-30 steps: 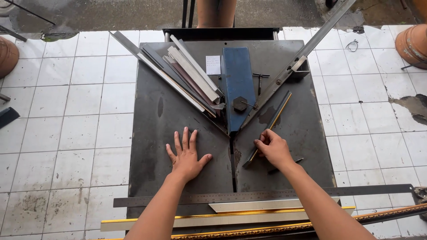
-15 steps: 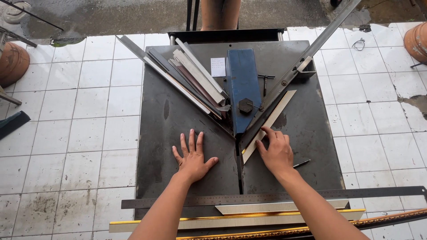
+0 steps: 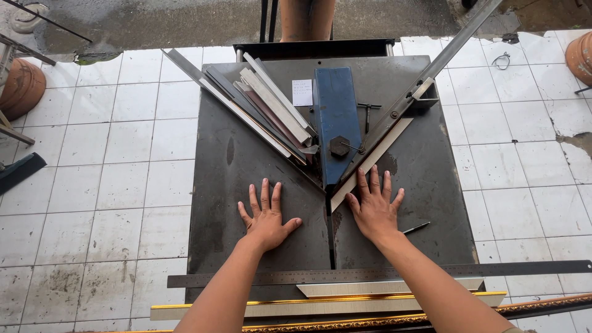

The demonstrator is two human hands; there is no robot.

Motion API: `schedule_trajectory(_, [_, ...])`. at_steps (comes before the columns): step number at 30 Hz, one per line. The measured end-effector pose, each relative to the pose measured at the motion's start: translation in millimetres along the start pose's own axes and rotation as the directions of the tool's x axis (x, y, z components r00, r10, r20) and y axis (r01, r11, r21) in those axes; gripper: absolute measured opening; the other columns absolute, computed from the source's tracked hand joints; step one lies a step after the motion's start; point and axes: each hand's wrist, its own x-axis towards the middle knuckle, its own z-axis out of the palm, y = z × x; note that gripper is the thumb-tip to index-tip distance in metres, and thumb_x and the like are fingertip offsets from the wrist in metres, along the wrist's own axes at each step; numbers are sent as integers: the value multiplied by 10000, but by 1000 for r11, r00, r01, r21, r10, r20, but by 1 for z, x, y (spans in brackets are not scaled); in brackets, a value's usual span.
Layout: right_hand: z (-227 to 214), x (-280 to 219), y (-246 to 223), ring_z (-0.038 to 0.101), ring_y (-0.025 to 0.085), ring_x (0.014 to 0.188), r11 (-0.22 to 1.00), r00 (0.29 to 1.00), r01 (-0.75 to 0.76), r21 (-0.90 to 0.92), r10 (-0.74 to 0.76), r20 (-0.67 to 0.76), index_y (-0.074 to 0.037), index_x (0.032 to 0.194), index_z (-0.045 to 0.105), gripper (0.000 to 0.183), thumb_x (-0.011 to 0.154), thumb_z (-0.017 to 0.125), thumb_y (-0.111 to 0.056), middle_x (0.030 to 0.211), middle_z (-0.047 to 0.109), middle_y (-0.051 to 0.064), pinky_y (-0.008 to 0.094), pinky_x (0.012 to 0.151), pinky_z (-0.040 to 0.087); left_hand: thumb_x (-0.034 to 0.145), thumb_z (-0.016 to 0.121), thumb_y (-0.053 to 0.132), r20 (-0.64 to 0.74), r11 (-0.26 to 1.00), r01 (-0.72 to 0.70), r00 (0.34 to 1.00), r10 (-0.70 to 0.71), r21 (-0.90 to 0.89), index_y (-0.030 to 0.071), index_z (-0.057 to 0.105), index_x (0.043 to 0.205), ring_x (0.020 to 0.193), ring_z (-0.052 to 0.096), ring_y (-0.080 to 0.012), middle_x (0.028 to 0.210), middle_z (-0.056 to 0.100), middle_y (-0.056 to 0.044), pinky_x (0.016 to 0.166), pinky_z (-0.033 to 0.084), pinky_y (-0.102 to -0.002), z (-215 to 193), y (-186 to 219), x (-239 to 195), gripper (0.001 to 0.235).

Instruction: Measuring, marking, and cutting decorative frame moldings using a manual miter trimmer machine.

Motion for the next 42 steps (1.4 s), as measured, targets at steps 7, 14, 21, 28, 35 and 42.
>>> schedule_trajectory(7, [5, -3, 5, 18, 342, 1339, 999, 1000, 27, -40, -27, -10, -297, 1405, 124, 602, 879, 271, -550, 1464, 93, 61, 662, 962, 66, 813, 459, 578, -9, 1000, -2, 1000, 2, -4, 222, -77, 1407, 1305, -222, -348, 1454, -195, -78, 985, -97, -612, -1, 1, -1, 875])
schedule_trajectory(14, [6, -7, 5, 39, 348, 1335, 998, 998, 53, -39, -54, -38, -297, 1402, 149, 610, 871, 299, -557, 1458, 119, 67, 673, 951, 72, 807, 465, 580, -11, 1000, 1, 1000, -1, 0, 225, -79, 1406, 1306, -219, -349, 1454, -197, -74, 990, -86, -617, -1, 1, -1, 884])
schedule_trajectory(21, [11, -3, 6, 19, 367, 1333, 996, 998, 51, -80, -52, -17, -259, 1413, 106, 629, 878, 274, -542, 1458, 100, 102, 698, 923, 72, 812, 454, 582, 2, 1000, 9, 1000, -9, 2, 226, -82, 1407, 1304, -228, -343, 1454, -201, -72, 989, -98, -611, -3, 2, -3, 876])
schedule_trajectory(28, [3, -5, 0, 10, 382, 1328, 995, 998, 56, -85, -54, 22, -244, 1416, 98, 629, 884, 253, -541, 1458, 85, 114, 703, 914, 70, 814, 461, 571, 3, 1000, 16, 1000, -16, -3, 223, -74, 1408, 1306, -222, -345, 1456, -190, -79, 983, -109, -612, -5, 4, -3, 872])
schedule_trajectory(35, [3, -2, -2, -27, 377, 1330, 996, 997, 25, -86, -18, 75, -262, 1416, 63, 616, 889, 231, -534, 1463, 46, 111, 700, 922, 50, 812, 454, 583, 12, 1000, 10, 1000, -10, -10, 236, -58, 1409, 1308, -220, -343, 1457, -186, -76, 988, -110, -608, -5, 2, 0, 860])
schedule_trajectory(42, [7, -4, -4, -40, 358, 1334, 997, 997, -9, -75, 15, 73, -280, 1416, 43, 603, 897, 220, -530, 1469, 22, 95, 681, 945, 34, 795, 455, 601, -30, 1000, 3, 1000, -3, 9, 253, -55, 1407, 1312, -223, -326, 1459, -182, -57, 1001, -108, -599, 4, -3, 6, 869])
